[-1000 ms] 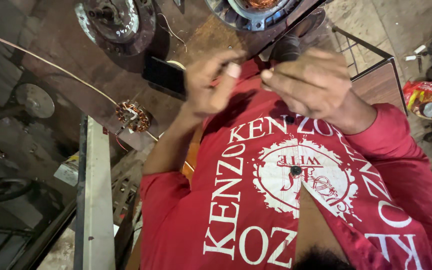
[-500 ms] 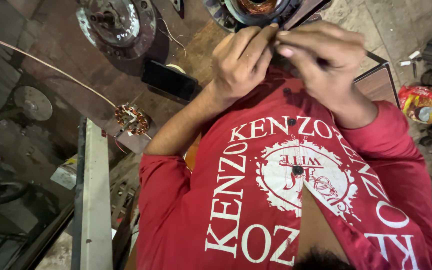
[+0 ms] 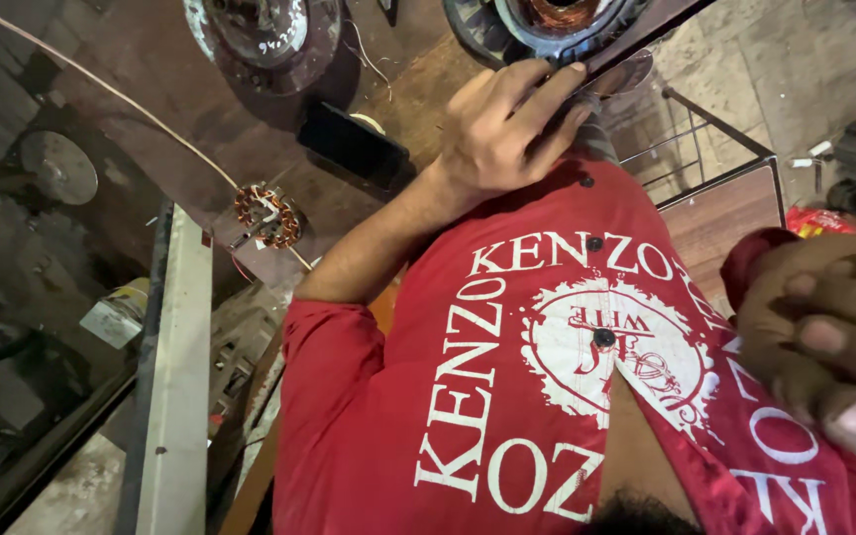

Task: The person winds copper wire around a motor stator by hand, repeatedly pulling and arranging the wire into the slots. They handle the stator and wire continuously, occasionally adjusting their grip and the wire's position.

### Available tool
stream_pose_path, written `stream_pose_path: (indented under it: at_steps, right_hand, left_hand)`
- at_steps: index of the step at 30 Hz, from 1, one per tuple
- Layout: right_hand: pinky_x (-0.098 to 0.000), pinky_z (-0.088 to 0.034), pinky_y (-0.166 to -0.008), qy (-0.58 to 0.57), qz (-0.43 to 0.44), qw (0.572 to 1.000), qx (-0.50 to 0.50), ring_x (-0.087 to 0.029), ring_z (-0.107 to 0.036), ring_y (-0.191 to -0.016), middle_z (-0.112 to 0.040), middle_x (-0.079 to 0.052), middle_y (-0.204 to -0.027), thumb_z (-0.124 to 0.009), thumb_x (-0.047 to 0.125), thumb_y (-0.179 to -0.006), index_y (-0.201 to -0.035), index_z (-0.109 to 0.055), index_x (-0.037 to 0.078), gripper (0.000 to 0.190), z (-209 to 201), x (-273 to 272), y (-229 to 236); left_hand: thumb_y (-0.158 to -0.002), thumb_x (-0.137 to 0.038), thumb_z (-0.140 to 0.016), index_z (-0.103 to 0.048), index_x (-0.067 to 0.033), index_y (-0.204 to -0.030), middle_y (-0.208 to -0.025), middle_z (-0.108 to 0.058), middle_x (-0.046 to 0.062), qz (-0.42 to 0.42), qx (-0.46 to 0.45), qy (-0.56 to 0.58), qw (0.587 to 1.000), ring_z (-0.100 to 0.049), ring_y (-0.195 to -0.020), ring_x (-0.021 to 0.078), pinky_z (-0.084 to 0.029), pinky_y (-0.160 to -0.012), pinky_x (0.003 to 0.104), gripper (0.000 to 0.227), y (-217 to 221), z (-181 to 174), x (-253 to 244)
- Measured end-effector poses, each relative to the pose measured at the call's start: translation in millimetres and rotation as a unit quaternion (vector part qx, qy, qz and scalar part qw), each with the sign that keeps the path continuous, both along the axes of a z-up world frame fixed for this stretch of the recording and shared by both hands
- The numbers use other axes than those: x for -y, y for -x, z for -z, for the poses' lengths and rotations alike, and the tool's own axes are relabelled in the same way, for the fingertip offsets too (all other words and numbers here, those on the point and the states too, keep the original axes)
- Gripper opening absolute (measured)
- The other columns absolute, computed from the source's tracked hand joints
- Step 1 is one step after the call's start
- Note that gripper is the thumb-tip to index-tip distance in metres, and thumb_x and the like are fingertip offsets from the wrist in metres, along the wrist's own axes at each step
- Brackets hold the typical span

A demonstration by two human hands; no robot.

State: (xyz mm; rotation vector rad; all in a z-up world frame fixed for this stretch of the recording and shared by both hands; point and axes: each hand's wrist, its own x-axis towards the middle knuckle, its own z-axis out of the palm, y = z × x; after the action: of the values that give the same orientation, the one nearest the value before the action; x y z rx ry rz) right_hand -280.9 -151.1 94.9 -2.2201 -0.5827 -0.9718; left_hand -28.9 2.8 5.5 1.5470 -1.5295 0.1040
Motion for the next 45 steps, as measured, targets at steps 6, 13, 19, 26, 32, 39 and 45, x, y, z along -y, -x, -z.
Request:
stream_pose_path:
  at_steps: [6, 13, 19, 26, 32, 39, 45]
  right_hand:
    - [-0.0356, -0.055, -0.053, 0.006, -0.066, 0.982, -0.174, -0.023, -0.071, -0.065, -0.072, -0.015, -0.089, -0.068, 0.014, -0.085, -0.096, -0.071, 0.001, 0.018, -66.4, -12.4, -49.5]
    - [-0.0283, -0.054, -0.075, -0.256, 0.377, 0.867, -0.202, -0.019, -0.067, -0.087, -0.070, -0.017, -0.107, -0.063, -0.008, -0.113, -0.126, -0.067, -0.010, 0.014, 47.0, -29.0, -52.1]
    - [-0.0180, -0.039, -0.060, -0.572, 0.249, 0.713, -0.319, -0.004, -0.053, -0.066, -0.065, 0.000, -0.078, -0.074, 0.007, -0.112, -0.106, -0.073, -0.004, 0.013, 88.3, -30.8, -81.6]
    - [-0.0185, -0.050, -0.073, -0.578, 0.218, 0.720, -0.316, -0.003, -0.063, -0.080, -0.072, 0.002, -0.090, -0.074, 0.002, -0.100, -0.102, -0.071, -0.002, 0.005, 97.7, -31.6, -88.6]
    - [-0.0199, -0.047, -0.071, -0.461, 0.255, 0.789, -0.316, -0.004, -0.058, -0.077, -0.066, 0.001, -0.085, -0.075, -0.003, -0.105, -0.096, -0.070, -0.004, 0.010, 113.7, -28.2, -80.4]
    - [-0.0200, -0.044, -0.068, -0.445, 0.268, 0.793, -0.319, -0.004, -0.055, -0.075, -0.064, 0.000, -0.084, -0.076, 0.000, -0.107, -0.095, -0.067, -0.003, 0.016, 124.0, -26.5, -78.0]
    - [-0.0187, -0.045, -0.072, -0.513, 0.235, 0.769, -0.300, -0.004, -0.058, -0.079, -0.068, -0.001, -0.090, -0.073, 0.000, -0.109, -0.101, -0.068, -0.003, 0.010, 105.1, -30.7, -74.6]
  left_hand:
    - [-0.093, -0.033, -0.081, -0.065, -0.0093, -0.127, -0.099, -0.064, 0.007, 0.020, -0.052, 0.021, 0.998, -0.065, -0.073, 0.0168, -0.053, -0.059, 0.032, 0.044, 11.5, -3.7, 0.0]
    - [-0.107, -0.019, -0.065, -0.072, -0.0065, -0.119, -0.101, -0.076, 0.007, 0.025, -0.459, -0.014, 0.888, -0.063, -0.068, 0.0067, -0.049, -0.054, 0.023, 0.019, 0.2, 2.6, -6.6]
    - [-0.116, -0.022, -0.056, -0.068, -0.0019, -0.125, -0.099, -0.074, 0.007, 0.096, -0.563, -0.062, 0.819, -0.075, -0.080, 0.0121, -0.057, -0.069, 0.023, 0.025, -12.9, 1.1, -15.2]
    - [-0.119, -0.024, -0.051, -0.062, -0.0005, -0.133, -0.106, -0.074, 0.013, 0.160, -0.695, -0.019, 0.701, -0.075, -0.094, 0.0211, -0.061, -0.088, 0.032, 0.029, -12.2, -7.8, -6.0]
    - [-0.119, -0.027, -0.047, -0.061, -0.0015, -0.128, -0.098, -0.075, 0.015, 0.246, -0.738, -0.001, 0.628, -0.076, -0.085, 0.0249, -0.063, -0.080, 0.036, 0.031, -27.9, -11.2, -3.2]
    - [-0.116, -0.023, -0.047, -0.061, 0.0010, -0.130, -0.088, -0.075, 0.009, 0.340, -0.736, 0.075, 0.581, -0.071, -0.069, 0.0173, -0.060, -0.058, 0.030, 0.032, -32.3, -16.1, -12.2]
    - [-0.104, -0.021, -0.069, -0.056, -0.0043, -0.144, -0.131, -0.066, 0.015, 0.258, -0.651, 0.014, 0.714, -0.070, -0.087, 0.0172, -0.060, -0.069, 0.031, 0.046, -34.1, -8.6, -49.9]
